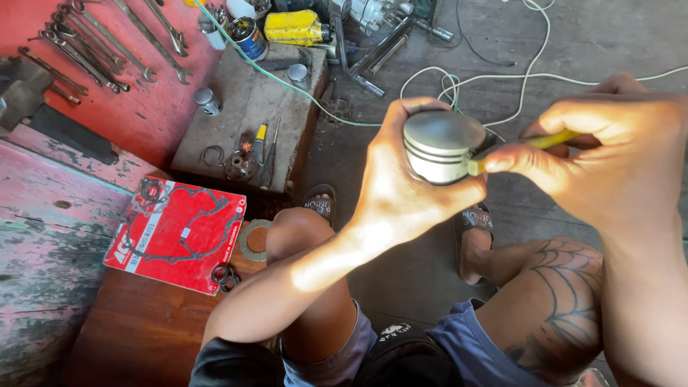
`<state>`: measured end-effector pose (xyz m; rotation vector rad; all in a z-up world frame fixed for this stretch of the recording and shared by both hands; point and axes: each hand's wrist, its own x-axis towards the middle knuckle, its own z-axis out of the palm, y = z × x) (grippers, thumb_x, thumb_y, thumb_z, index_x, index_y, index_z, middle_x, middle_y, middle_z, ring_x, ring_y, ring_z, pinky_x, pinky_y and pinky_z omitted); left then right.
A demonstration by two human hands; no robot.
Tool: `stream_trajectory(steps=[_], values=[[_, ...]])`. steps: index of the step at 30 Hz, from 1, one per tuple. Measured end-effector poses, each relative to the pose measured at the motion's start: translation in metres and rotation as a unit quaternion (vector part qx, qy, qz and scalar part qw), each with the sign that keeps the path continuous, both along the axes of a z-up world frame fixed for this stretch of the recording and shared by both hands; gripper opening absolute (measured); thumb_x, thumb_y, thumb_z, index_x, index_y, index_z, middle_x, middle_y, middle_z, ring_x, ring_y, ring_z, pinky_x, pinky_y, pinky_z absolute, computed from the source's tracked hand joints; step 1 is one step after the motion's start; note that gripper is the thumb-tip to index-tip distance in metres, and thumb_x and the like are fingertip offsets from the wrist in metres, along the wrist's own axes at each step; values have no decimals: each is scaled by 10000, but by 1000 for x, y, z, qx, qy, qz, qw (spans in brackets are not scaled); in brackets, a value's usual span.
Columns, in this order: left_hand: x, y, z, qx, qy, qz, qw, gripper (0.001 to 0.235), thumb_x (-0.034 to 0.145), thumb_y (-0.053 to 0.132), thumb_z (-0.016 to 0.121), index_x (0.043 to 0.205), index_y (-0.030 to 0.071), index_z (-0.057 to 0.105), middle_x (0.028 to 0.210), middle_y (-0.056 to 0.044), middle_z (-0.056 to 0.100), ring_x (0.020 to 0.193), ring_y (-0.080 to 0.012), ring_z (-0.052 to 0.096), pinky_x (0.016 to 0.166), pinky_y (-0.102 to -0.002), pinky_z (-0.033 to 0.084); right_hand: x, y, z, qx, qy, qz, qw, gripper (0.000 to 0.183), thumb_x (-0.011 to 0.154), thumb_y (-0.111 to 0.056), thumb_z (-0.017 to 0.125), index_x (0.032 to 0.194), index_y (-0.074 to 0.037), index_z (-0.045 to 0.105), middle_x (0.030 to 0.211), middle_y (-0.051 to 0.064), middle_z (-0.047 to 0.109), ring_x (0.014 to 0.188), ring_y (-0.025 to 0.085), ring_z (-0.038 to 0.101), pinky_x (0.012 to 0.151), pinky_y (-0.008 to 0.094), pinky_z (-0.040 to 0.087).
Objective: Cleaning carbon deposits from a motorcycle piston using a small brush and cleaning solution
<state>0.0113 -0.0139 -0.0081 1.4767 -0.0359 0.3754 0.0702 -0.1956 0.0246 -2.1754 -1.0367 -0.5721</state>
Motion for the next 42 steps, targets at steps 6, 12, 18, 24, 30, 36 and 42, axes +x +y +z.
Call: stream_trajectory(steps=[6,12,18,24,30,36,42], values=[[-3,-2,4,25,-23,43,998,600,640,141,809,1164,133,516,946,-32,749,748,-101,695,713,-252,592,9,-8,-6,0,1,-28,1000,412,878,-289,968,734,-16,696,625,39,609,589,94,500,779,287,347],[-4,-2,6,72,-16,69,995,604,621,170,809,1152,145,523,936,-7,754,763,-98,701,730,-249,586,13,-15,-16,-28,-37,-64,997,462,828,-437,989,760,-73,712,673,-1,636,636,139,554,892,358,357],[-3,-4,6,59,-1,64,996,598,609,155,785,1147,145,525,930,-7,761,760,-98,695,722,-254,583,6,-10,-15,-20,-73,-62,995,491,809,-468,1007,786,-64,730,708,12,662,664,145,584,883,375,358],[-8,-2,10,68,-29,90,993,577,665,181,804,1156,148,503,932,-12,768,745,-102,715,738,-248,592,11,-11,-12,-21,-60,-72,995,387,918,-406,994,819,-101,777,705,-8,653,678,133,564,881,375,350],[-12,1,17,68,-32,99,992,575,653,191,804,1147,149,513,902,-11,745,731,-103,708,702,-245,596,11,-8,-16,-3,-56,-61,997,430,888,-414,978,812,-58,750,717,28,668,688,150,613,909,371,377],[-7,8,13,97,8,105,990,626,596,218,799,1152,181,513,889,15,757,728,-96,709,710,-255,593,2,6,-14,-5,-74,-44,996,503,844,-498,921,761,-54,698,632,13,608,646,153,587,800,376,335],[-2,14,8,158,13,119,980,716,652,350,792,1278,164,499,962,17,802,839,-129,785,819,-274,604,-3,15,-13,-4,-79,-60,995,533,977,-376,974,735,-47,632,601,8,516,599,165,468,770,383,313]])
